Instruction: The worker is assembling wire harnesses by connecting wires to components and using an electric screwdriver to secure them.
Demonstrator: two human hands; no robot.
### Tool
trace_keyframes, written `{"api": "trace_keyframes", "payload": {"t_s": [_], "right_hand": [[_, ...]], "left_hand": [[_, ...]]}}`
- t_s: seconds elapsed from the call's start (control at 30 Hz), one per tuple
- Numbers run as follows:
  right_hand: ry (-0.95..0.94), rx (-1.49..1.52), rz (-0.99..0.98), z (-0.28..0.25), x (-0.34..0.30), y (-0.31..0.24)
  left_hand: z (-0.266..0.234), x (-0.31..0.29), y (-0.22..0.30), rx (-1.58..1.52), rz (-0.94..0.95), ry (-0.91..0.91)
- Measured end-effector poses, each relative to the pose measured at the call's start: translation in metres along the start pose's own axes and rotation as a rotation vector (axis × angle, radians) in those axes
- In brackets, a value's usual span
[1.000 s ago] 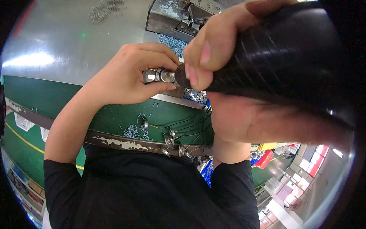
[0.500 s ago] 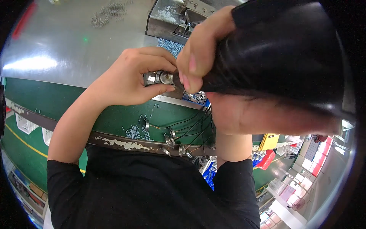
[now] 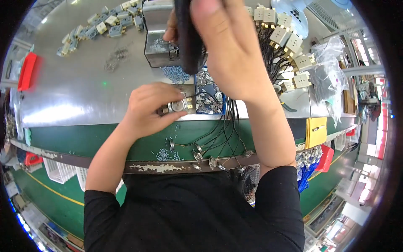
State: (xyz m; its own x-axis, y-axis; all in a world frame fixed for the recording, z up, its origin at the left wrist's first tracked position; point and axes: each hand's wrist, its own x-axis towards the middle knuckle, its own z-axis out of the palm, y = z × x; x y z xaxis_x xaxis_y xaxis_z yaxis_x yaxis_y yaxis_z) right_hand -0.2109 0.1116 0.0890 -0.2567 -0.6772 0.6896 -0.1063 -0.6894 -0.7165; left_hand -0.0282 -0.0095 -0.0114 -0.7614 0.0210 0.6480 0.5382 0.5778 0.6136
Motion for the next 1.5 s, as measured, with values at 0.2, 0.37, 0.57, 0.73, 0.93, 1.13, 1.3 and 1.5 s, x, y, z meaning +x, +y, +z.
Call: {"api": "trace_keyframes", "payload": {"t_s": [0.2, 0.37, 0.57, 0.73, 0.93, 1.13, 1.3, 1.5], "right_hand": [[0.536, -0.662, -0.043, 0.04, -0.04, -0.039], [-0.107, -0.958, 0.541, 0.043, -0.075, -0.073], [-0.369, -1.03, 0.569, 0.059, -0.091, -0.06], [-0.29, -1.178, 0.48, 0.063, -0.102, -0.058], [-0.215, -1.331, 0.434, 0.071, -0.111, -0.043], [-0.126, -1.32, 0.444, 0.071, -0.11, -0.047], [-0.204, -1.36, 0.239, 0.062, -0.106, -0.045], [-0.271, -1.392, 0.039, 0.054, -0.113, -0.039]], "left_hand": [[0.003, -0.006, 0.006, -0.09, -0.032, -0.016], [-0.001, -0.008, 0.009, -0.091, -0.089, -0.054], [-0.004, -0.008, 0.007, -0.105, -0.049, -0.046], [-0.001, -0.004, 0.014, 0.033, 0.001, 0.018], [-0.006, -0.005, 0.019, 0.068, 0.07, 0.048], [-0.008, 0.004, 0.035, 0.083, -0.025, 0.116], [-0.002, -0.004, 0.042, 0.092, -0.214, 0.147], [-0.009, -0.007, 0.045, 0.074, -0.163, 0.117]]}}
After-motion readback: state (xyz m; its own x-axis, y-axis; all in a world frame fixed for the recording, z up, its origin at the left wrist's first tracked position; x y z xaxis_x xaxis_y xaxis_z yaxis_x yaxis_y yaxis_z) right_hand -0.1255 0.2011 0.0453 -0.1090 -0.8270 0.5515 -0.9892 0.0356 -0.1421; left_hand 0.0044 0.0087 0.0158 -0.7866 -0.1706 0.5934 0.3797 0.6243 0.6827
